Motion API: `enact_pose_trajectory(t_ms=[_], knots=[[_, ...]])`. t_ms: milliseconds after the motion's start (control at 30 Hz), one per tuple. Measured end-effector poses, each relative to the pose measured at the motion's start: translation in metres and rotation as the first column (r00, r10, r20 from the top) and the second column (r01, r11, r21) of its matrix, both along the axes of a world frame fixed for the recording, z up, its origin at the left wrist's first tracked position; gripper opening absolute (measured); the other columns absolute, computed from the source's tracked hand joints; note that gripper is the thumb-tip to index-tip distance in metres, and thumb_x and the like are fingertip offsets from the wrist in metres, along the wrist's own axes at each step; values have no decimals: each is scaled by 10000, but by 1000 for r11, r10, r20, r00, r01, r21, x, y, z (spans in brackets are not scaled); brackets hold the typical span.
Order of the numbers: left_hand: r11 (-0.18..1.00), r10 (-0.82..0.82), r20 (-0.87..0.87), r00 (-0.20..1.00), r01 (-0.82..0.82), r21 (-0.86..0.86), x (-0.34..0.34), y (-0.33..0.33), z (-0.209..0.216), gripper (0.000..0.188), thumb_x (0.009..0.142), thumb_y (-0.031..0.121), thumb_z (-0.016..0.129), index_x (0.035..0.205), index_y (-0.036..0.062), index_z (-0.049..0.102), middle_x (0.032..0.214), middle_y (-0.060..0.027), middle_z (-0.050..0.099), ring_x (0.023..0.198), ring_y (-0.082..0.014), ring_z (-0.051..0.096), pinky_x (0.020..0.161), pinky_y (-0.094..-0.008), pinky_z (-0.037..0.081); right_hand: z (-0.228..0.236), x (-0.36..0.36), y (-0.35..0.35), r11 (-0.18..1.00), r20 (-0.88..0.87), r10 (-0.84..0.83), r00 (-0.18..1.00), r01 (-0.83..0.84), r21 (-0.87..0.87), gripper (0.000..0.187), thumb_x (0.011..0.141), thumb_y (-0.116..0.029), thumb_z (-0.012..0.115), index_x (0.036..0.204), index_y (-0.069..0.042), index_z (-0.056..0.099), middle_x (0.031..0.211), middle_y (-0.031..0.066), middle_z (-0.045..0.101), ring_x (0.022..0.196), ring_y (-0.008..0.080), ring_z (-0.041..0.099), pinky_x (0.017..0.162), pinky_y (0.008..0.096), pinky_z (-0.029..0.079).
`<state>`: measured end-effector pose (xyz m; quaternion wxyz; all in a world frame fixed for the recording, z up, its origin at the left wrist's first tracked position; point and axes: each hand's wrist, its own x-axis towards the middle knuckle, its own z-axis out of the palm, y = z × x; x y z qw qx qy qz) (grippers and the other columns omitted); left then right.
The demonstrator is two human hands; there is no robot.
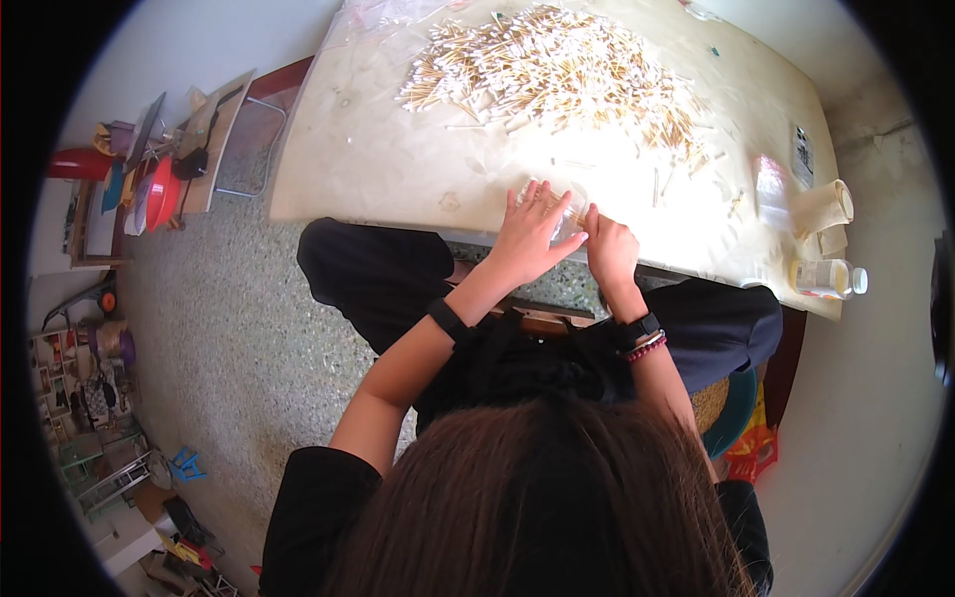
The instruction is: Sorting cotton swabs and placing them into small plastic bags.
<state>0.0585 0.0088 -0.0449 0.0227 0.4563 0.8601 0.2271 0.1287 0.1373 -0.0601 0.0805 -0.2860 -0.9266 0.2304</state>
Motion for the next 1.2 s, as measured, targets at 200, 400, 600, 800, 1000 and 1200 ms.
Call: enact_pose_trajectory(t_ms=[200,400,600,800,1000,1200], knots=[[992,129,-150,980,-126,27,11,13,-18,488,837,243,527,1279,74,409,1226,-263,441,1202,-421,347,971,-601,198,-1,-1,0,998,-21,-41,999,40,-44,444,909,-321,391,645,-27,596,602,188,577,580,365,580,568,440,462],[985,120,-94,988,-106,134,12,14,-8,430,868,173,476,1292,220,421,1208,-266,455,1184,-447,357,960,-610,197,-2,-2,-1,994,-47,-38,998,33,-104,443,911,-308,377,644,-26,590,599,204,580,559,367,588,541,447,476],[980,121,-46,992,-112,165,17,16,-11,433,870,181,477,1291,265,422,1226,-275,434,1189,-458,343,959,-629,164,2,-9,-7,998,-94,-56,994,53,-39,376,913,-282,378,719,-38,586,607,201,587,563,361,593,534,445,475],[963,155,14,988,-154,222,20,18,-15,437,881,162,450,1306,252,408,1324,-186,378,1241,-421,285,986,-612,107,1,-16,-11,990,-122,-43,992,26,-139,195,912,-244,369,982,-85,459,614,170,598,568,357,591,528,447,446],[949,73,240,968,-141,281,17,16,-15,402,917,159,384,1310,243,404,1357,-81,375,1275,-367,258,1015,-560,-18,-3,-21,-9,987,-167,29,985,-55,-152,214,876,-213,401,1065,-111,394,636,150,610,600,337,604,533,423,442],[944,113,160,981,-156,292,18,19,-19,404,913,194,393,1316,231,391,1340,-137,376,1280,-376,237,1005,-592,16,0,-21,-9,986,-133,99,986,-115,-117,340,828,-183,462,1148,-116,366,639,144,613,581,331,602,524,412,451]])
